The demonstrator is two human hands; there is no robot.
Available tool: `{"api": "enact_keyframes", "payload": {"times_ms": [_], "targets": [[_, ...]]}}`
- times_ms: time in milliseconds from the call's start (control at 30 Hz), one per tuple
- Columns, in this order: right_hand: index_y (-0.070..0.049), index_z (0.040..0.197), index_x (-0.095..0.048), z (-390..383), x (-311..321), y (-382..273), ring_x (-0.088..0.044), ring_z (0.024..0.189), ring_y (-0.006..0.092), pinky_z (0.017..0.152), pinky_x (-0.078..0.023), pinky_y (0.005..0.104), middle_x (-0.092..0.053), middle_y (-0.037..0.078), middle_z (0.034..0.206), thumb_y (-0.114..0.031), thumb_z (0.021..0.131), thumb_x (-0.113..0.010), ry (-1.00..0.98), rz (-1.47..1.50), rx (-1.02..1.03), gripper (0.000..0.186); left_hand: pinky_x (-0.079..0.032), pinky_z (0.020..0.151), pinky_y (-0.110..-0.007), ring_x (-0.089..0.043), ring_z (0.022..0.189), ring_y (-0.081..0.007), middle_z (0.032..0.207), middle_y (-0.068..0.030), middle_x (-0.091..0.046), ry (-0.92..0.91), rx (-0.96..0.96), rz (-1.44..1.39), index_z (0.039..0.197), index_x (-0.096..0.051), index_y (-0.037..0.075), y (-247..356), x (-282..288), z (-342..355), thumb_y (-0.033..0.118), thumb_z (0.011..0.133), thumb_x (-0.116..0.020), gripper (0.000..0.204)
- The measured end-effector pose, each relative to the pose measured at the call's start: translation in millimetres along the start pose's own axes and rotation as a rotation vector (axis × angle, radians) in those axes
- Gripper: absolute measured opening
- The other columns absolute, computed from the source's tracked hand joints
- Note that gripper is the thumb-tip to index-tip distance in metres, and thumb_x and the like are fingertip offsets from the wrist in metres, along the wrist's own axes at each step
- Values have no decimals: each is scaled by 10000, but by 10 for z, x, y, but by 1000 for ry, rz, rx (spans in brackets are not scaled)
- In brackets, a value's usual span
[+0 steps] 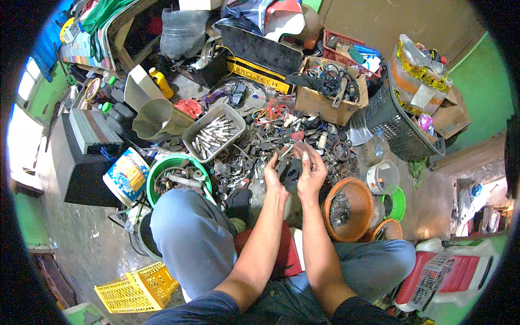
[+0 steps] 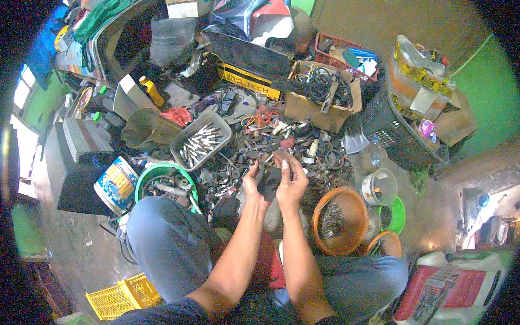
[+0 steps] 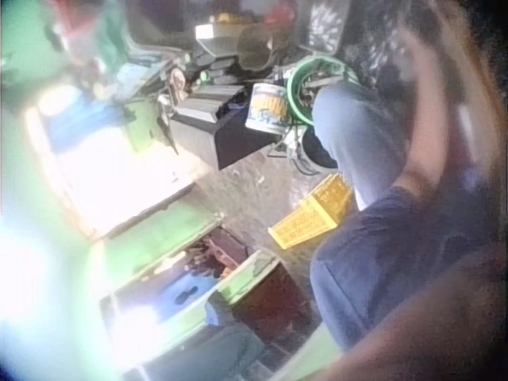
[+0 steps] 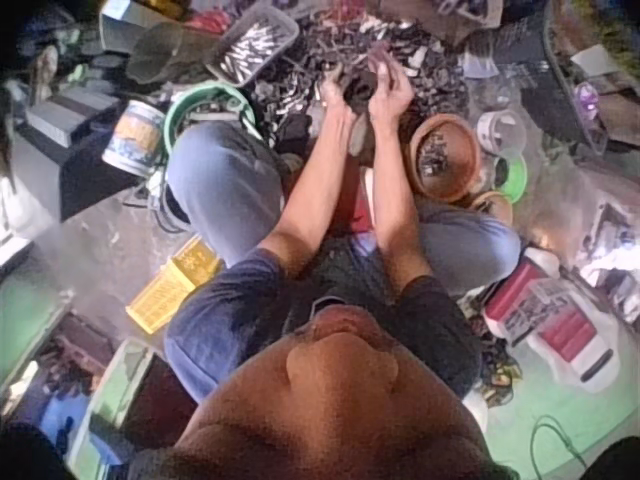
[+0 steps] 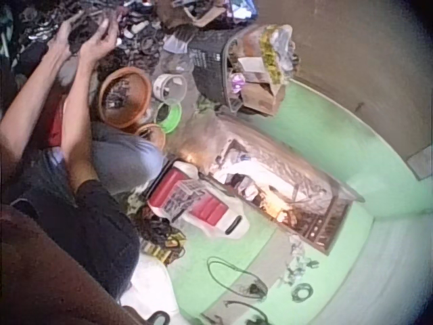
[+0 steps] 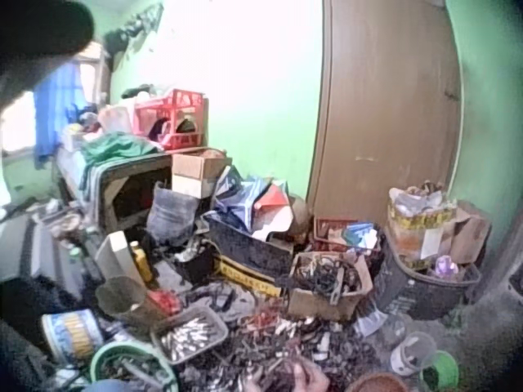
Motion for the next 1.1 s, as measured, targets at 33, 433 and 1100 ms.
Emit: {"api": "enact_keyframes", "payload": {"times_ms": [33, 433, 1100], "targets": [[76, 1217, -600, -8, 41, -36, -659, 1095, 246, 950, -523, 345, -679, 166, 1178, -116, 1022, -523, 19, 41, 27, 284, -530, 920, -420, -667, 999, -280, 1127, -140, -692, -24, 15, -2, 1197, -641, 49, -32, -46, -51, 299, 1014, -441, 369], [49, 1327, -464, -119, 321, 14, -531, 1288, 368, 1132, -430, 460, -523, 237, 1369, -14, 1019, -390, 196, 673, -283, 324, -442, 1066, -485, -594, 1171, -329, 1266, -197, -620, 5, 138, -183, 1244, -572, -7, -416, -38, -234, 265, 1013, -394, 399], [-31, 1144, -603, -664, 1522, 1294, -641, 925, 226, 724, -552, 347, -649, 116, 1100, -123, 976, -489, 750, 472, -586, 223, -431, 1091, -537, -551, 1194, -404, 1238, -228, -604, 15, 64, -291, 1208, -551, -31, -46, 8, -303, 238, 1030, -384, 363]]}}
Point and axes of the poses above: each hand's wrist, its own z-axis towards the middle knuckle, its own x-axis out of the back of the hand, y = z × x, the point moved 9 cm from there along z, towards the middle knuckle
